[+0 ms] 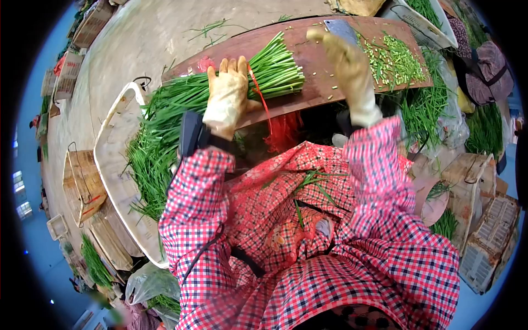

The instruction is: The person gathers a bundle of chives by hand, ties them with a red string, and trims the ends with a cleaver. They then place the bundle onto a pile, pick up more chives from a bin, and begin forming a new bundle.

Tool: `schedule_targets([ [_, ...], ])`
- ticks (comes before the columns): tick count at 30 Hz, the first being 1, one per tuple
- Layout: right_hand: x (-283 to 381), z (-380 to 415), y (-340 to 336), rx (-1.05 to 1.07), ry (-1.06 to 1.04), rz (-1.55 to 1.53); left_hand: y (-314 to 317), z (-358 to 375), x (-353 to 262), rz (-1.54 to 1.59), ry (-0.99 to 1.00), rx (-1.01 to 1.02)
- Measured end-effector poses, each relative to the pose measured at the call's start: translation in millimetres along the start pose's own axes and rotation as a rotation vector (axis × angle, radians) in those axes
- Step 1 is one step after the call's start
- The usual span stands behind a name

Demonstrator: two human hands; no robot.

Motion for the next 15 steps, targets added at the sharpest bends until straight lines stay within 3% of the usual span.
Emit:
schedule_targets([
  [2,-14,-38,-21,-0.001,-0.095,0.274,2,11,-12,-0.036,-0.013,0.05],
  [7,-99,-105,-31,-0.004,-0.023,-0.174,-10,16,-19,0.004,-0.033,-0.03],
  [9,-104,-97,13,0.229,0.072,0.312,-13,0,-20,-0.002,-0.018,-0.058],
  [11,-104,-94,43,0.33,0.035,0.515,-13,-11,-25,0.007,-0.007,-0.022],
  [15,-136,-59,79,0.294,-0.267,0.38,0,-24,-33,0.058,-0.002,0.083],
])
Point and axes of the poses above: each hand's wrist, its own z-axis away from the middle knuckle, its own y-axis out of the palm, x = y × z, the point moved 10 cm from there along -z, towards the middle knuckle, and after that the axes turned 7 degrees about x, right-handed, at the moved point
